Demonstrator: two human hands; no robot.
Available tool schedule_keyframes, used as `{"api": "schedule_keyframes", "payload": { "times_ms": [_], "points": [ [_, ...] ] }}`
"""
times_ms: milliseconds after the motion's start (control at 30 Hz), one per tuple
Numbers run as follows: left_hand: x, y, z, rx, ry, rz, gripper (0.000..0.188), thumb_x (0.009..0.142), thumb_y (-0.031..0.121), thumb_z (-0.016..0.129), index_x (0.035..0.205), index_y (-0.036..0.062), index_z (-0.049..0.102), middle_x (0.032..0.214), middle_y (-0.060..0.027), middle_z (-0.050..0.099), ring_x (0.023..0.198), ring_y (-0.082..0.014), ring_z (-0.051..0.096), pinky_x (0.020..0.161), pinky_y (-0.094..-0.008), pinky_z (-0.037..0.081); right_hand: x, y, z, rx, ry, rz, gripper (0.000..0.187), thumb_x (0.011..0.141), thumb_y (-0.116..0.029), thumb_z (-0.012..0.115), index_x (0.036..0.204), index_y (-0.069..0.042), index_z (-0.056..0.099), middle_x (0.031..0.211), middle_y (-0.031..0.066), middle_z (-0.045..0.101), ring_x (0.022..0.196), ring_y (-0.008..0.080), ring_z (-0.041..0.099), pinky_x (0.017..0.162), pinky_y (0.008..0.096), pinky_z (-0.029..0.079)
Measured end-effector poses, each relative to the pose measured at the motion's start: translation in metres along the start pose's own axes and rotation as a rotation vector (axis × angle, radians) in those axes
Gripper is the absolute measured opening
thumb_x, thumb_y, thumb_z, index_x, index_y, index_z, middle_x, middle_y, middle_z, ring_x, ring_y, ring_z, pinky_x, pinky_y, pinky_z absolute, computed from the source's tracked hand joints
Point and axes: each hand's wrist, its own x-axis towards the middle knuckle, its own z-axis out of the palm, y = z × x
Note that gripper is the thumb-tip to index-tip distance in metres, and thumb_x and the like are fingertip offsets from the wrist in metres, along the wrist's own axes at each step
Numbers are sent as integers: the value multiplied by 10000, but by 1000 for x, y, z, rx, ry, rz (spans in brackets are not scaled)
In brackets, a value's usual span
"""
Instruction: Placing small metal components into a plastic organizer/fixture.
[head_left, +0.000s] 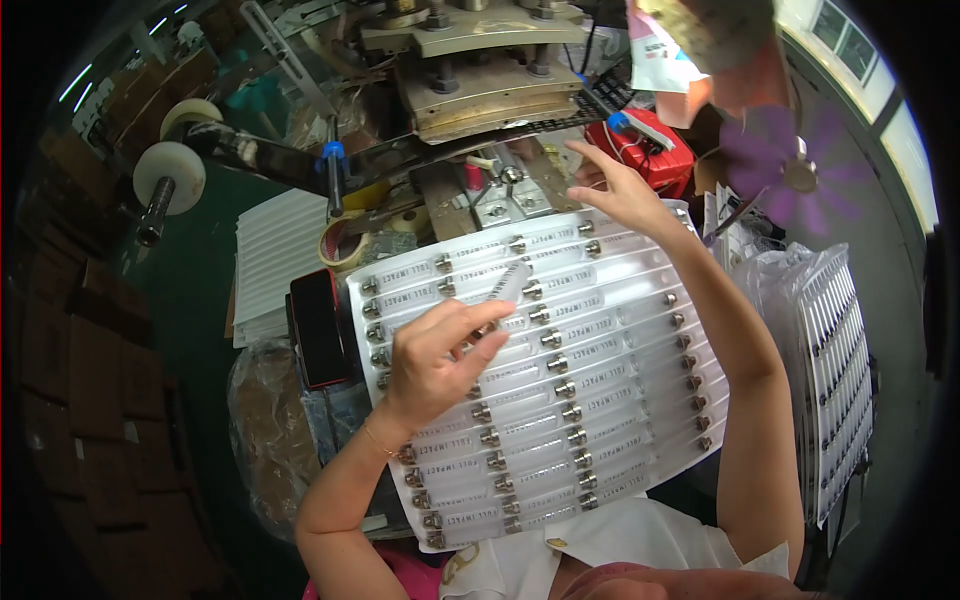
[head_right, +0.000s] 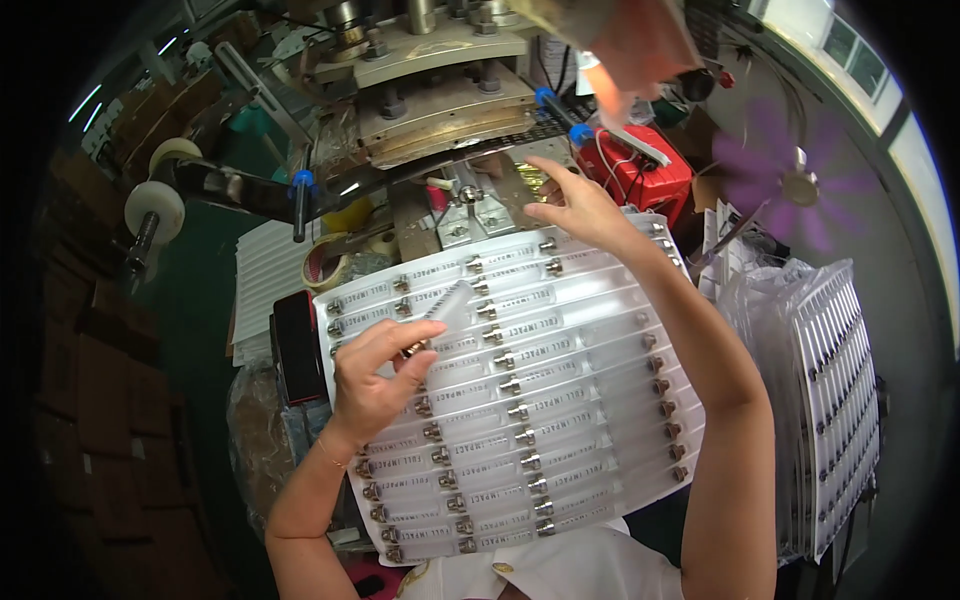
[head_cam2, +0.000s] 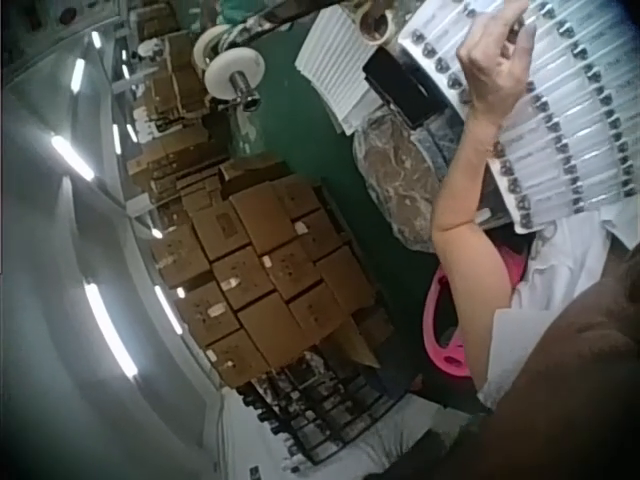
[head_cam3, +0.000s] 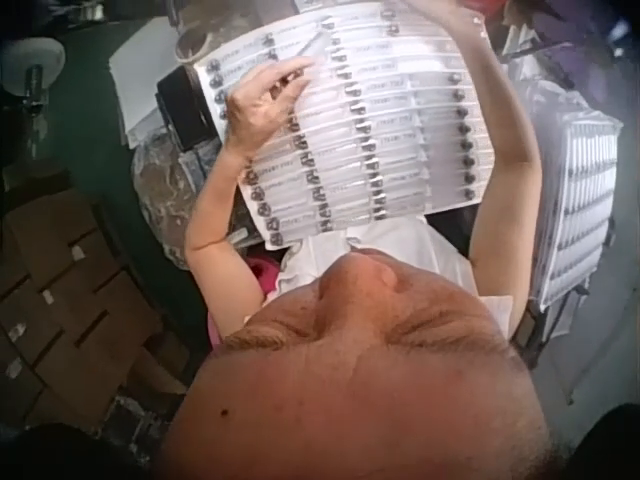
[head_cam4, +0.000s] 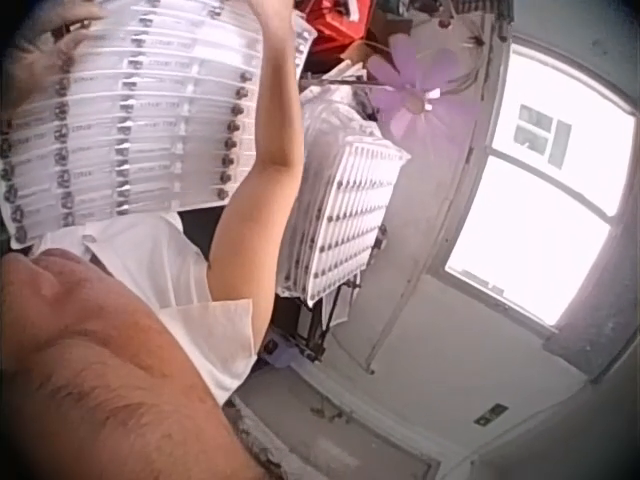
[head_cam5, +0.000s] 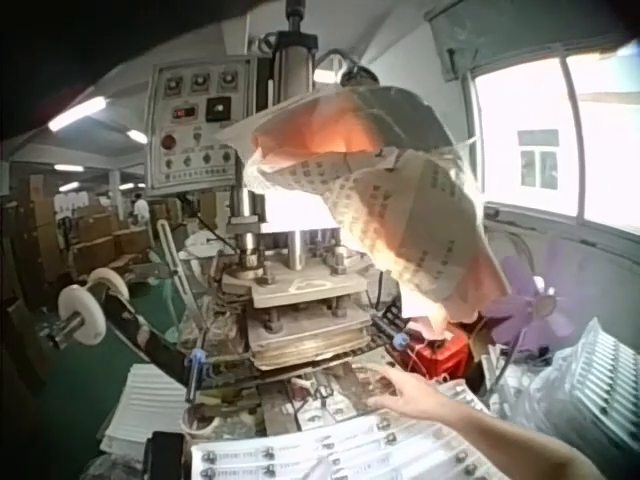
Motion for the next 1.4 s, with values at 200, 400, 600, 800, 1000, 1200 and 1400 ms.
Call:
{"api": "schedule_keyframes", "payload": {
  "times_ms": [200, 400, 600, 800, 1000, 1200, 1400],
  "points": [
    [37, 9, 32, -54, 77, -240, 256, 860, 98, 634, 1103, 22, 649, 844, -121, 679, 664, -140, 645, 593, -259, 498, -92, 8, -77, -311, -80, -93, 280, 783, -97, 677, 1055, -34, 664, 864, 124, 674, 797, 247, 662, 732, 343, 506],
    [81, 1, 111, -50, -79, -190, 224, 820, 178, 684, 1005, 53, 664, 878, -91, 648, 702, -174, 633, 634, -301, 499, -143, 3, -48, -500, -231, -261, 215, 727, -104, 718, 928, -39, 678, 932, 77, 641, 918, 263, 600, 822, 376, 470],
    [72, -3, 106, 570, -61, 161, 215, 727, 217, 739, 901, 113, 665, 961, -32, 575, 901, -199, 563, 673, -342, 495, -153, 0, -56, -328, -80, -287, 204, 752, -68, 700, 949, -32, 657, 932, 80, 635, 856, 252, 622, 780, 339, 501],
    [59, -29, 46, 639, -41, 237, 213, 789, 191, 679, 1000, 163, 662, 837, -53, 572, 808, -243, 598, 656, -357, 490, -146, 15, -92, -24, 189, -112, 260, 813, 4, 636, 1065, -54, 663, 990, 83, 658, 787, 174, 642, 721, 293, 527],
    [114, -64, 45, 854, 29, 261, 254, 816, 144, 629, 1067, 177, 649, 767, -57, 601, 697, -242, 631, 582, -342, 511, -103, 1, -67, 142, 330, -18, 277, 830, -45, 654, 1106, -36, 646, 983, 133, 674, 895, 181, 666, 793, 294, 525],
    [139, -87, 53, 1008, 23, 368, 95, 764, 91, 583, 858, 89, 598, 745, -85, 618, 663, -238, 648, 545, -344, 511, -36, -1, -22, -101, 276, -118, 279, 794, -76, 664, 1070, -35, 648, 959, 147, 670, 835, 257, 664, 742, 312, 513],
    [51, -22, 46, 501, 35, 406, 177, 778, 114, 661, 954, 139, 658, 643, -42, 501, 547, -198, 564, 461, -326, 458, 2, -28, 30, -391, 380, -613, 234, 772, -78, 657, 1001, -48, 620, 1002, 88, 631, 820, 266, 646, 727, 361, 527]
  ]
}}
